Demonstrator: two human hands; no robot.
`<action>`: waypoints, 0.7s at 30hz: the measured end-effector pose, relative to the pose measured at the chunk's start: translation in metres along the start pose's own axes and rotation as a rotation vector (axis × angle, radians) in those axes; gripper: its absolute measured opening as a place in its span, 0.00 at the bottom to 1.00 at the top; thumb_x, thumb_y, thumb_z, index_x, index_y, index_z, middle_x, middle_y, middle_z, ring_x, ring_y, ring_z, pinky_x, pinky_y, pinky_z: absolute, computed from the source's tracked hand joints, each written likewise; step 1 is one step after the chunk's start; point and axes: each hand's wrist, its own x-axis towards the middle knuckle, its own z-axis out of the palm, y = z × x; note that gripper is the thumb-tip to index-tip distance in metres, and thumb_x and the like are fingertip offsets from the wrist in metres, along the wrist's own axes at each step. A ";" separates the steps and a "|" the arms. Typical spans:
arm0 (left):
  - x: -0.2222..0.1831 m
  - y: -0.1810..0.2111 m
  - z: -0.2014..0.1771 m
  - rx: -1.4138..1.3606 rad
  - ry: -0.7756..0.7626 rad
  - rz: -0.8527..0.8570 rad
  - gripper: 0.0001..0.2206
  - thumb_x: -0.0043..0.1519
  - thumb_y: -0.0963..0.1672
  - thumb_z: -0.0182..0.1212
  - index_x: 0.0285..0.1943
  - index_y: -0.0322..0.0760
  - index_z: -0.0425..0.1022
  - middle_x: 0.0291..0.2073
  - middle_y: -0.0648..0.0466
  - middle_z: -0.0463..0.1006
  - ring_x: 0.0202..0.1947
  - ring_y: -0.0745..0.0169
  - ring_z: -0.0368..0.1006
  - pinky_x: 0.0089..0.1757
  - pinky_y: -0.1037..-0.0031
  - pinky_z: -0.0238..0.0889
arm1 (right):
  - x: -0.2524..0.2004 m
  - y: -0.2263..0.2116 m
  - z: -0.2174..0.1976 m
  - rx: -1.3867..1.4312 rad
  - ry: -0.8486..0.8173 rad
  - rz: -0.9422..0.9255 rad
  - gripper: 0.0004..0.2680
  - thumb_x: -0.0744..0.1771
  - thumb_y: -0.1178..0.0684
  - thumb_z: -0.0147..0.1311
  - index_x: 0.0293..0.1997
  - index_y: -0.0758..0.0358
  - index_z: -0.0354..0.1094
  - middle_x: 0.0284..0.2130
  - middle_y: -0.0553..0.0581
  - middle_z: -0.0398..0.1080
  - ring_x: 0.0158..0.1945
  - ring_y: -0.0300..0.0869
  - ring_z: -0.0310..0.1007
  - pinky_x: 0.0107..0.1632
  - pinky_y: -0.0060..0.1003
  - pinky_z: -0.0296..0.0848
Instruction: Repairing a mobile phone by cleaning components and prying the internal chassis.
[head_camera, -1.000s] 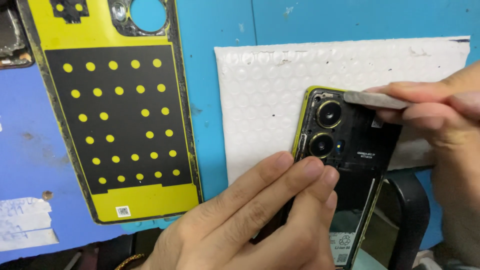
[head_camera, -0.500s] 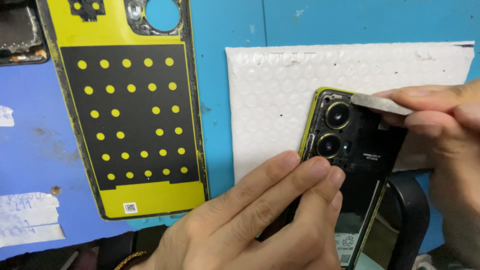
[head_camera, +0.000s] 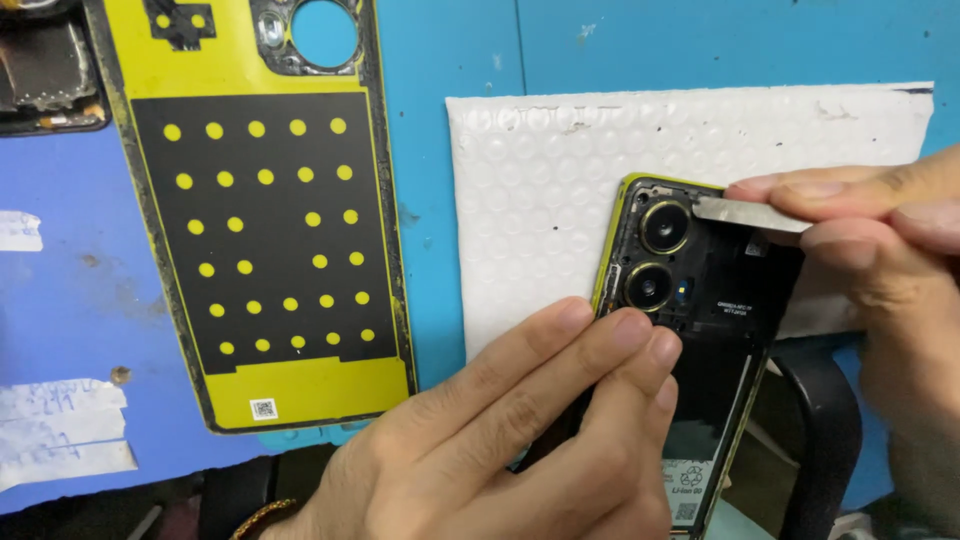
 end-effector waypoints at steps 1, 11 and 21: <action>-0.001 0.000 0.001 0.000 0.000 0.000 0.02 0.75 0.36 0.70 0.50 0.33 0.83 0.55 0.51 0.88 0.65 0.52 0.83 0.68 0.60 0.75 | 0.002 -0.003 0.002 0.000 0.000 0.000 0.08 0.77 0.56 0.41 0.64 0.58 0.49 0.58 0.61 0.67 0.72 0.52 0.78 0.72 0.47 0.92; -0.001 -0.002 0.001 0.041 -0.005 0.023 0.03 0.76 0.37 0.71 0.51 0.35 0.83 0.55 0.53 0.88 0.66 0.54 0.83 0.68 0.62 0.74 | 0.003 0.023 -0.015 0.039 -0.042 -0.041 0.09 0.76 0.52 0.43 0.64 0.52 0.53 0.61 0.59 0.68 0.71 0.51 0.78 0.72 0.47 0.91; -0.002 -0.001 0.001 0.048 0.035 0.002 0.04 0.75 0.37 0.74 0.48 0.35 0.83 0.54 0.55 0.88 0.64 0.55 0.85 0.65 0.62 0.78 | -0.004 0.023 -0.016 0.045 -0.068 -0.157 0.10 0.78 0.58 0.40 0.68 0.46 0.48 0.60 0.58 0.65 0.73 0.53 0.77 0.78 0.51 0.92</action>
